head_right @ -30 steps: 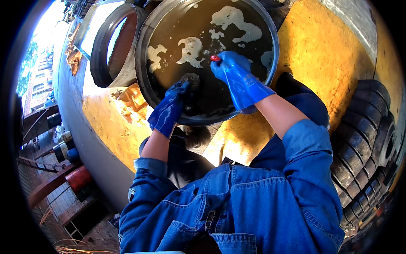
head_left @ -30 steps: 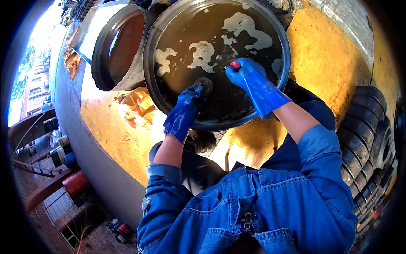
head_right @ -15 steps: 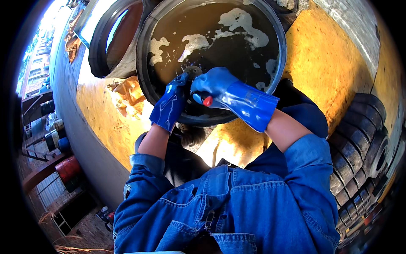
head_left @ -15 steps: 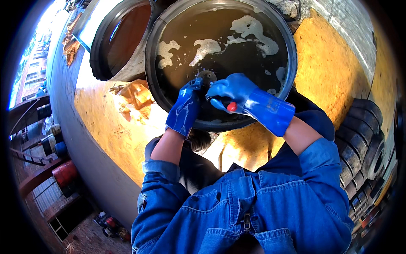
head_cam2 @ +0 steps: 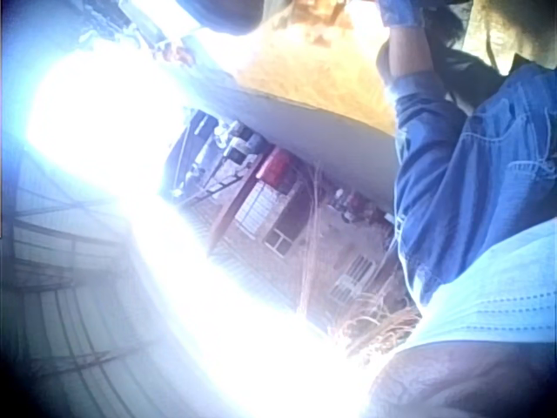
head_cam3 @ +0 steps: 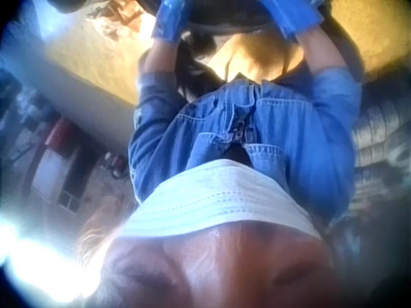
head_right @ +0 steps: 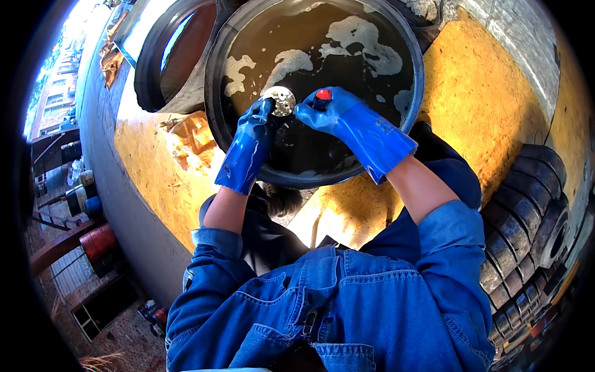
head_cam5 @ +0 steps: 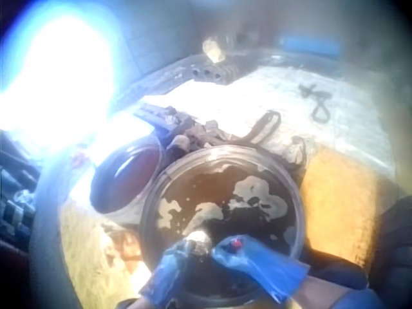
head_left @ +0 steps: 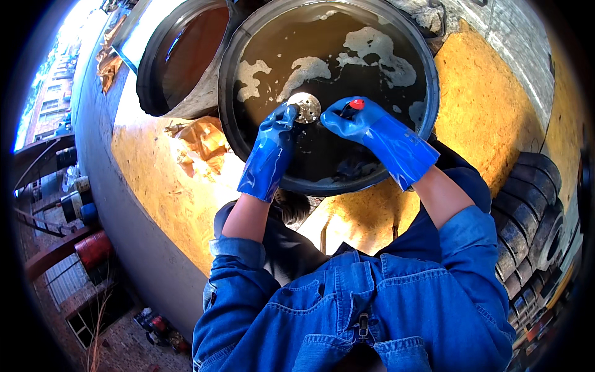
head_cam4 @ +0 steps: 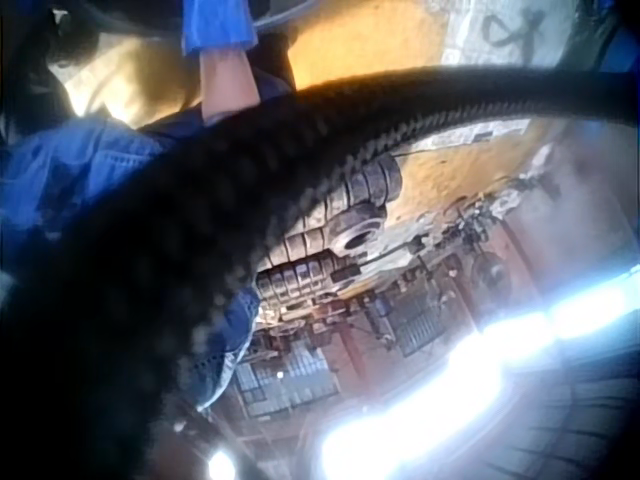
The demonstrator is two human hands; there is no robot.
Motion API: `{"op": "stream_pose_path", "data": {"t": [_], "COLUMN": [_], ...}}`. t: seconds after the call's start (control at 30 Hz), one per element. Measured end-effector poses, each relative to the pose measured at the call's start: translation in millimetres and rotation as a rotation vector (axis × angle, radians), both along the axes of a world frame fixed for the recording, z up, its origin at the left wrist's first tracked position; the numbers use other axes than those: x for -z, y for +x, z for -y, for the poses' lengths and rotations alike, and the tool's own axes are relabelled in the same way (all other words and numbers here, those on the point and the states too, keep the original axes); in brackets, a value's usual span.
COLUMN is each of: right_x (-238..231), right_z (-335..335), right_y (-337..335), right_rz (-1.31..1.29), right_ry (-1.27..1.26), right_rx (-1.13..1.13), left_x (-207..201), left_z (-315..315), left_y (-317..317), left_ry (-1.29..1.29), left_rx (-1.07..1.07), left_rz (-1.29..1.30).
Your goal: The person cleans a small circular metal part by scrubbing it with a brush inside a large bucket of liquid, then rinses it in another bucket and continues scrubbing it.
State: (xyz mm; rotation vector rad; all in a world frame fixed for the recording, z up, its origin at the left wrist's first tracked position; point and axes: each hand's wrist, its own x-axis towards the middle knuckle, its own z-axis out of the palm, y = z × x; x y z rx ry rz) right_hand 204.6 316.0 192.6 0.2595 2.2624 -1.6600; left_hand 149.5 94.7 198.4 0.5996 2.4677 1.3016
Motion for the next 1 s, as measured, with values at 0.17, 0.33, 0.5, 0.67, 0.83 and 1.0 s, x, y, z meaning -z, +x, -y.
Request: {"op": "stream_pose_path", "data": {"t": [0.17,0.33,0.5,0.67,0.83,1.0], "right_x": [-15,-33,-19,-8,-23,-31], "right_z": [6,3,-8,-12,-20,-30], "right_y": [1,2,6,8,23,31], "right_rz": [0.004,0.137,0.147,0.131,0.086,0.211], "right_ry": [0.066,0.021,-0.092,-0.045,-0.131,0.351], "right_rx": [-0.034,-0.057,-0.031,-0.005,0.059,0.164], "left_x": [6,-7,-15,-3,4,28], "left_z": [-1,-13,-16,-20,-33,-58], "left_y": [6,13,18,24,27,1], "left_ry": [0.327,0.472,0.521,0.388,0.417,0.330], "left_rx": [-0.113,-0.277,-0.030,-0.096,-0.078,-0.030], "left_rz": [0.330,0.716,0.641,0.623,0.516,0.549]}}
